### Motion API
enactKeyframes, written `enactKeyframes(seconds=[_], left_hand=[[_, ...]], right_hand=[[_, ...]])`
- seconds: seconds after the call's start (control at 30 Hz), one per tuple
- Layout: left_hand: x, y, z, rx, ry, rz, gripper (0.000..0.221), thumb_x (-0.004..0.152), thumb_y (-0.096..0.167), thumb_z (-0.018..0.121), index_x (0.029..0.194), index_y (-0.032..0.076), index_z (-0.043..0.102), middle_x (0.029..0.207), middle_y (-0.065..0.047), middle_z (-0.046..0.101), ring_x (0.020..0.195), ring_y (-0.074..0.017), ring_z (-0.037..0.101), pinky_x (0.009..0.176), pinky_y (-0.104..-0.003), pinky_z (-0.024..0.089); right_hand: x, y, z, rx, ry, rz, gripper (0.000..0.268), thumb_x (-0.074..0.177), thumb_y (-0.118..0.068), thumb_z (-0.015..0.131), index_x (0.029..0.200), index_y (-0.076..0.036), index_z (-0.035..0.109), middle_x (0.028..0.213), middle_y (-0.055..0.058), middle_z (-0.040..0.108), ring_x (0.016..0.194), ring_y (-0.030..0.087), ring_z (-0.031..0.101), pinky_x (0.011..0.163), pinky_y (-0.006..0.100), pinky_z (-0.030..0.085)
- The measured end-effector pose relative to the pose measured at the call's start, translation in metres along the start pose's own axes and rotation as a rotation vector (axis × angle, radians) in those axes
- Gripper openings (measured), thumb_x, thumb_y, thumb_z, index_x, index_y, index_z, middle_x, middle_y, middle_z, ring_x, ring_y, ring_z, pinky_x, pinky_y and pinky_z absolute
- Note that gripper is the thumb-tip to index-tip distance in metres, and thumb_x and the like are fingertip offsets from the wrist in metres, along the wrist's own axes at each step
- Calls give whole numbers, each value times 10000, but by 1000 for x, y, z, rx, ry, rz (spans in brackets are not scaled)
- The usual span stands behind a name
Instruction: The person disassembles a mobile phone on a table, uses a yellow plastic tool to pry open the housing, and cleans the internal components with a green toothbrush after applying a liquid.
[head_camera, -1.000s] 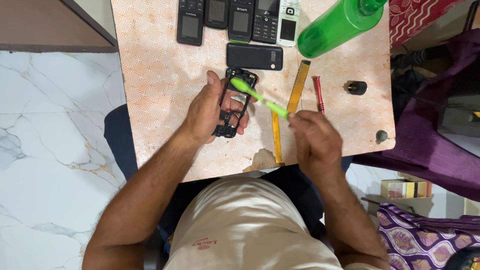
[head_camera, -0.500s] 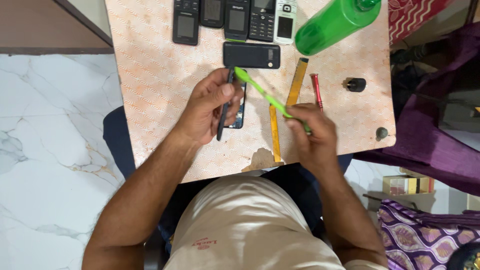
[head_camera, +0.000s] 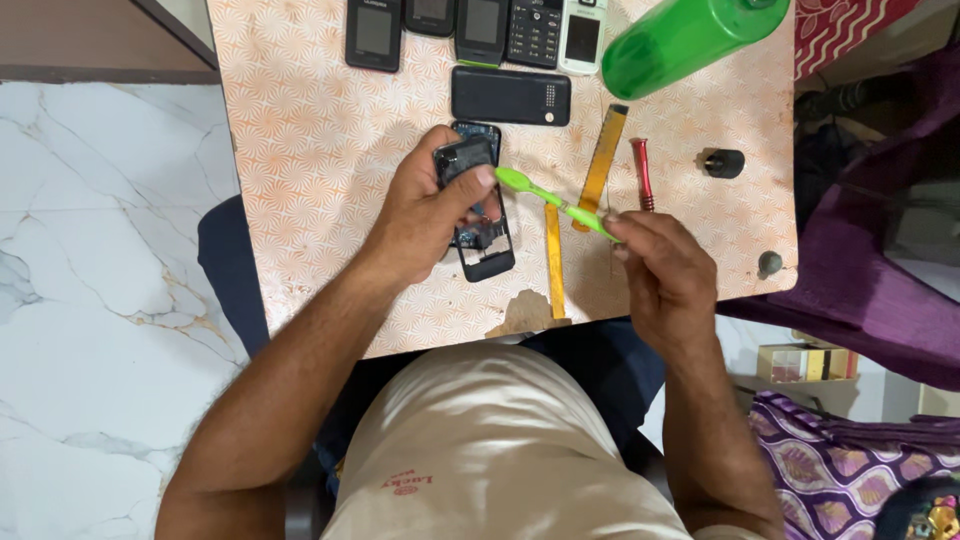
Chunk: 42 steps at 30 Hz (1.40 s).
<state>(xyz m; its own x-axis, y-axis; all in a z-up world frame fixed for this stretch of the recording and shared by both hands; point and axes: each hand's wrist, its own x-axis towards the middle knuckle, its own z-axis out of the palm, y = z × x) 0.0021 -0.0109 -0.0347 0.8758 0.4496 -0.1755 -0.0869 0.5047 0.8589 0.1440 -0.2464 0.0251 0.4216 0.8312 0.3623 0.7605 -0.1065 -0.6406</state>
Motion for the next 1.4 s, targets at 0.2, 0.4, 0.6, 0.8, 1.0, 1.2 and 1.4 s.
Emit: enactKeyframes(seconds=[0.2, 0.4, 0.6, 0.8, 1.0, 1.2, 1.4], left_hand=[[-1, 3, -5, -341, -65, -47, 148, 1023, 141, 611, 1131, 57, 555, 1001, -90, 661, 828, -131, 641, 703, -291, 542], [-3, 7, -1, -443, -150, 67, 184, 1022, 45, 606, 1193, 35, 536, 1112, -127, 632, 904, -161, 612, 872, -363, 561], [-4, 18, 5, -463, -132, -56, 317, 1015, 275, 600, 1210, 47, 497, 1081, -150, 623, 1006, -272, 733, 832, -482, 664], [-4, 16, 4, -222, -208, 36, 358, 1007, 80, 689, 1290, 12, 480, 1102, -156, 664, 878, -206, 695, 674, -389, 650], [-3, 14, 9, -4, -152, 116, 408, 977, -41, 642, 1321, 62, 448, 1122, -131, 704, 808, -144, 695, 662, -315, 644], [-4, 11, 12, 41, -139, 3, 372, 969, -62, 645, 1307, 25, 516, 1152, -137, 718, 827, -143, 716, 694, -312, 657], [-3, 8, 9, -6, -135, 25, 405, 941, -64, 706, 1297, 14, 528, 1131, -132, 717, 821, -148, 718, 690, -322, 658]], right_hand=[[-3, -3, 29, 134, -30, 68, 294, 1058, 32, 605, 1351, -4, 605, 1256, 161, 684, 1074, 227, 684, 907, 309, 555], [-5, -18, 68, 539, -69, 359, 323, 1058, -21, 538, 1380, 3, 533, 1166, 89, 683, 781, 93, 621, 699, 237, 561], [19, -16, 39, 229, 54, 130, 318, 1070, 39, 572, 1380, -28, 602, 1221, 128, 677, 1069, 214, 684, 911, 312, 582], [20, -11, 21, -43, 20, -52, 316, 953, 107, 679, 1222, -59, 683, 1180, 162, 690, 1054, 270, 706, 865, 321, 579], [26, -12, 23, -89, 103, -20, 360, 929, 165, 688, 1195, -77, 698, 1146, 138, 692, 1023, 255, 705, 856, 322, 574], [28, -4, 25, -101, 186, -69, 322, 967, 156, 705, 1205, -60, 694, 1142, 131, 696, 1010, 249, 712, 826, 308, 578], [24, -2, 29, 24, 125, -33, 318, 959, 124, 703, 1226, -48, 702, 1126, 160, 668, 946, 202, 699, 802, 294, 590]])
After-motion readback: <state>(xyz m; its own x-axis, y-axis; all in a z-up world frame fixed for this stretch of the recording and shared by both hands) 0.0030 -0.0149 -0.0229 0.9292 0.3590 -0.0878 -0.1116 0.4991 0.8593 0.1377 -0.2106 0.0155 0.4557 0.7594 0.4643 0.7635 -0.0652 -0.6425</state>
